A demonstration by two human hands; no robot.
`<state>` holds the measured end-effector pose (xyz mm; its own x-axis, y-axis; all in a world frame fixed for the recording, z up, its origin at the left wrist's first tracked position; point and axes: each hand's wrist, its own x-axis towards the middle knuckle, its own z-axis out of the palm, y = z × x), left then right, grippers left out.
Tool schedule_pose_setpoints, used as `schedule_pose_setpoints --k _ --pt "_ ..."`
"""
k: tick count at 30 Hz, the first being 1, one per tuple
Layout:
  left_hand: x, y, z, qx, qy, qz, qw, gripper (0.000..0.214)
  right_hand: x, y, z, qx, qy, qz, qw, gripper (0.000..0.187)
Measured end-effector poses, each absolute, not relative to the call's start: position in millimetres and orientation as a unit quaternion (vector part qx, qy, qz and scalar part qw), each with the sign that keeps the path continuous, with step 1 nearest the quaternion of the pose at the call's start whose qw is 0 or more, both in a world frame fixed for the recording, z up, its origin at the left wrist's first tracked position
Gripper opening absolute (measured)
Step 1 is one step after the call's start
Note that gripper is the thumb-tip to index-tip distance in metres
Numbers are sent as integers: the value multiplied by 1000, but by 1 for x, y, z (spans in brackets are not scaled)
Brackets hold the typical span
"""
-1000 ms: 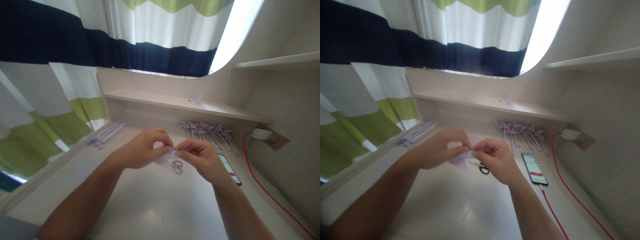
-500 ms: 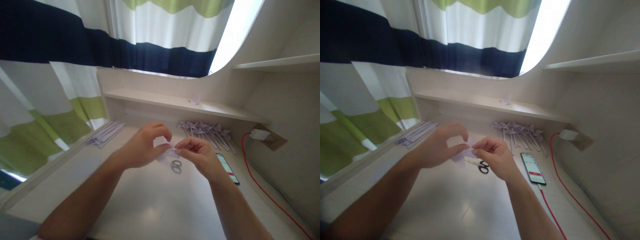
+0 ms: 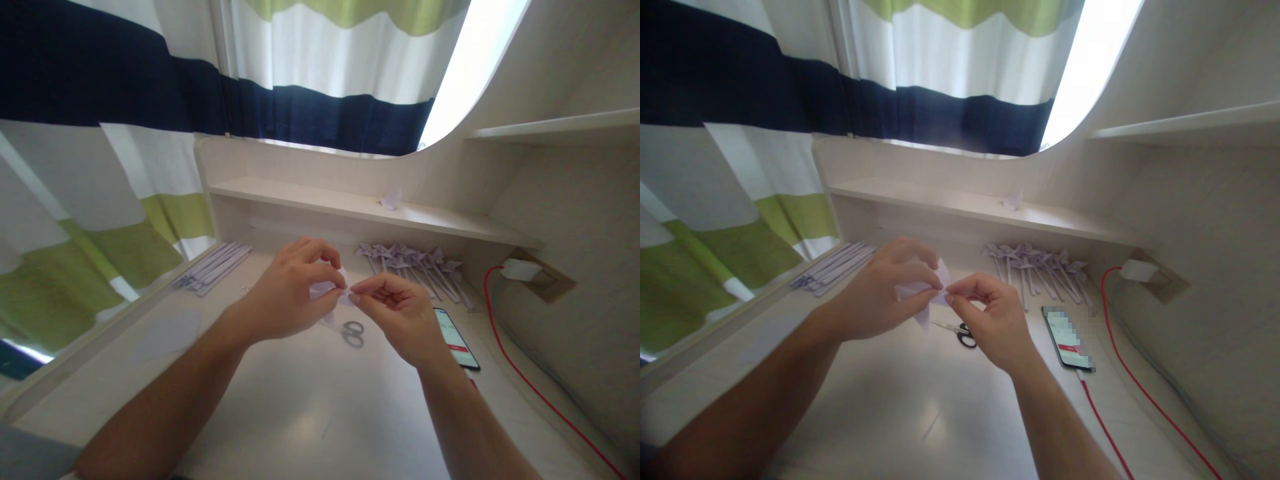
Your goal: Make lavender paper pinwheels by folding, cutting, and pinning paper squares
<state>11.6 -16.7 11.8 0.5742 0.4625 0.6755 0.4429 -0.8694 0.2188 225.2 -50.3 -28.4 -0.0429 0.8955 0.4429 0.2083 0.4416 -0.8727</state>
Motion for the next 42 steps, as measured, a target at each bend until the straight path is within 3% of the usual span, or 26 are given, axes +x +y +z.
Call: schedule_pose_setpoints --k 19,31,42 --pt "15 -15 8 888 246 389 18 8 222 -57 -24 -425 -701 231 524 8" --pt "17 -11 1 877 244 403 -97 11 223 -57 -24 -442 -717 187 505 12" --pt "18 -9 0 866 265 416 -83 7 223 -55 -26 -459 -692 195 521 7"
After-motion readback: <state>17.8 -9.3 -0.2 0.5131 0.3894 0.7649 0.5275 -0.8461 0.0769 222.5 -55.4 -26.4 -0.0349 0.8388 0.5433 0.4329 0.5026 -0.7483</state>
